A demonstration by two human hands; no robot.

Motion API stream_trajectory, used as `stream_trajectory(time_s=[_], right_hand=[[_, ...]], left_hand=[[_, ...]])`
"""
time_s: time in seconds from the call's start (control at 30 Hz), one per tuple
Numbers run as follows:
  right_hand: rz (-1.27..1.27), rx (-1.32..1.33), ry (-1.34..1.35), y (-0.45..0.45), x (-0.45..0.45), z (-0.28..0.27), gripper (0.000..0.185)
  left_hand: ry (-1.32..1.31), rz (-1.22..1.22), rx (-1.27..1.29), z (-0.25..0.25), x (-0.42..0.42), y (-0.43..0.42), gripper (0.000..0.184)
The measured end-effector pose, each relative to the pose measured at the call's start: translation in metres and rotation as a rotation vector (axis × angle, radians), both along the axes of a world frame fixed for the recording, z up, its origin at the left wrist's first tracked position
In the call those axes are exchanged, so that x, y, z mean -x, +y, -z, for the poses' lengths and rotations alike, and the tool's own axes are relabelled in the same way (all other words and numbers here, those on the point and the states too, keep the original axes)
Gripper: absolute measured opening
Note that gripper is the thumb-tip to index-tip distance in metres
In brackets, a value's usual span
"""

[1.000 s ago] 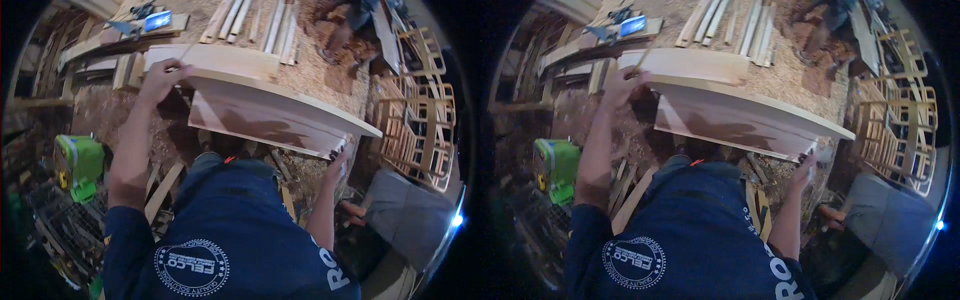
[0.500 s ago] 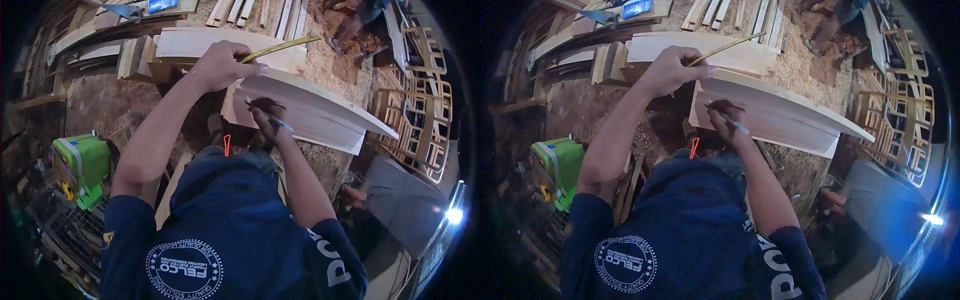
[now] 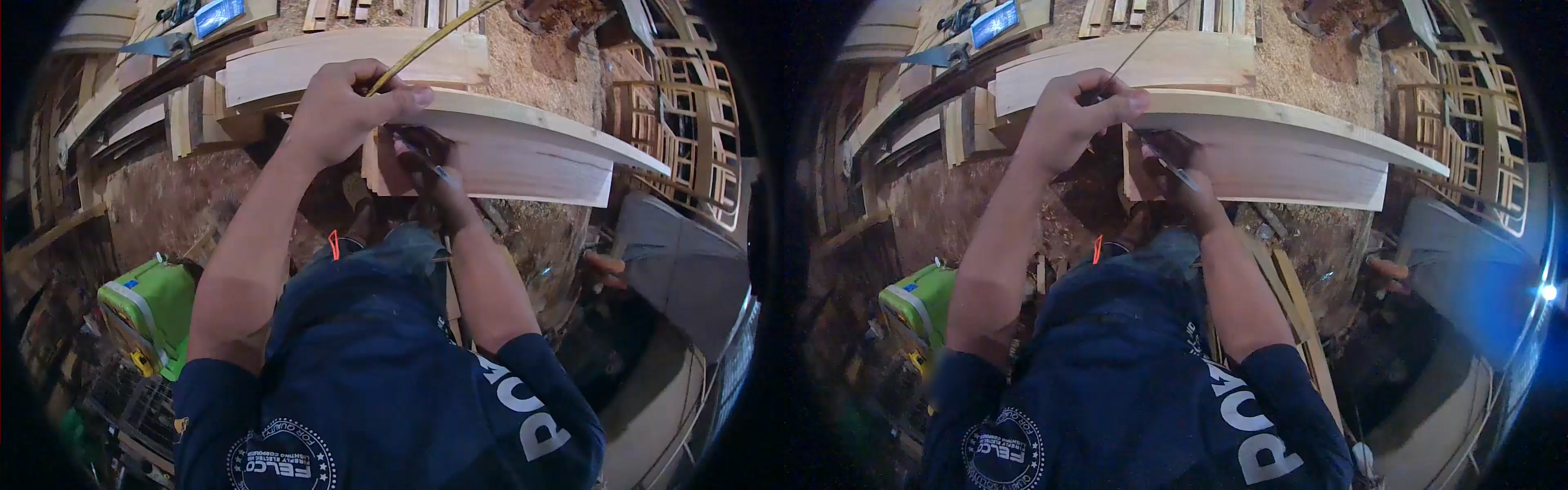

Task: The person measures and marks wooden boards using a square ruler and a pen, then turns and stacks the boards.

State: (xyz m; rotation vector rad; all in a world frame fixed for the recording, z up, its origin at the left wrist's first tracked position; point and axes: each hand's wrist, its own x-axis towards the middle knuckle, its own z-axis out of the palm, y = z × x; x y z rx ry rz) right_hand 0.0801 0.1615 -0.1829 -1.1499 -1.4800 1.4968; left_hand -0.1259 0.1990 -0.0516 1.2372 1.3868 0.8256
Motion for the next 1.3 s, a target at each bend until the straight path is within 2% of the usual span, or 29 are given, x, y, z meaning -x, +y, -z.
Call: stream_trajectory(time_s=[0.07,0.13,0.2,0.3,0.5,0.6,0.7,0.8,0.87,0.93,1.0,1.1,1.2,1.3], right_hand=[[-0.022,-0.13,-0.115,-0.001,-0.004,0.008,0.039],[-0.014,-0.173,-0.121,-0.004,-0.001,0.005,0.043],[0.025,-0.136,-0.021,-0.006,0.002,-0.002,0.047],[-0.011,-0.034,-0.027,0.0,-0.001,0.009,0.051],[-0.06,-0.202,-0.165,0.005,0.0,-0.006,0.041],[0.05,-0.08,-0.078,-0.003,0.009,-0.009,0.038],[-0.032,-0.151,-0.178,0.002,0.006,-0.023,0.036],[-0.047,-0.122,-0.203,0.003,0.004,-0.023,0.037],[-0.024,-0.217,-0.172,-0.002,0.003,-0.005,0.039],[-0.004,-0.155,-0.099,-0.001,0.005,-0.004,0.041],[0.014,0.066,0.011,0.002,0.006,-0.007,0.042],[-0.074,0.032,-0.077,0.007,0.001,-0.007,0.044],[-0.029,0.13,-0.002,0.005,0.003,-0.01,0.046],[-0.029,0.072,-0.016,0.005,0.0,0.001,0.046]], left_hand=[[0.004,0.008,0.002,-0.001,0.0,-0.001,0.04],[-0.005,0.008,0.0,-0.002,-0.001,-0.002,0.041],[-0.033,0.001,-0.011,-0.003,-0.002,-0.003,0.041],[-0.013,0.001,-0.065,0.004,-0.001,-0.003,0.043],[-0.012,0.001,-0.044,0.0,-0.001,0.0,0.043],[-0.011,-0.012,0.001,-0.003,-0.001,0.001,0.045],[-0.022,-0.01,-0.005,-0.004,0.0,0.0,0.044],[-0.038,-0.011,-0.001,-0.002,0.0,0.0,0.043],[-0.054,0.001,-0.033,0.001,0.001,0.0,0.04],[-0.056,0.002,-0.055,0.004,0.001,0.0,0.038],[-0.046,-0.008,-0.065,0.006,0.0,0.0,0.038],[-0.023,-0.01,-0.057,0.004,0.0,-0.001,0.04],[-0.052,-0.016,-0.057,0.006,0.0,0.0,0.041],[-0.039,-0.009,-0.061,0.007,0.0,0.0,0.041]])
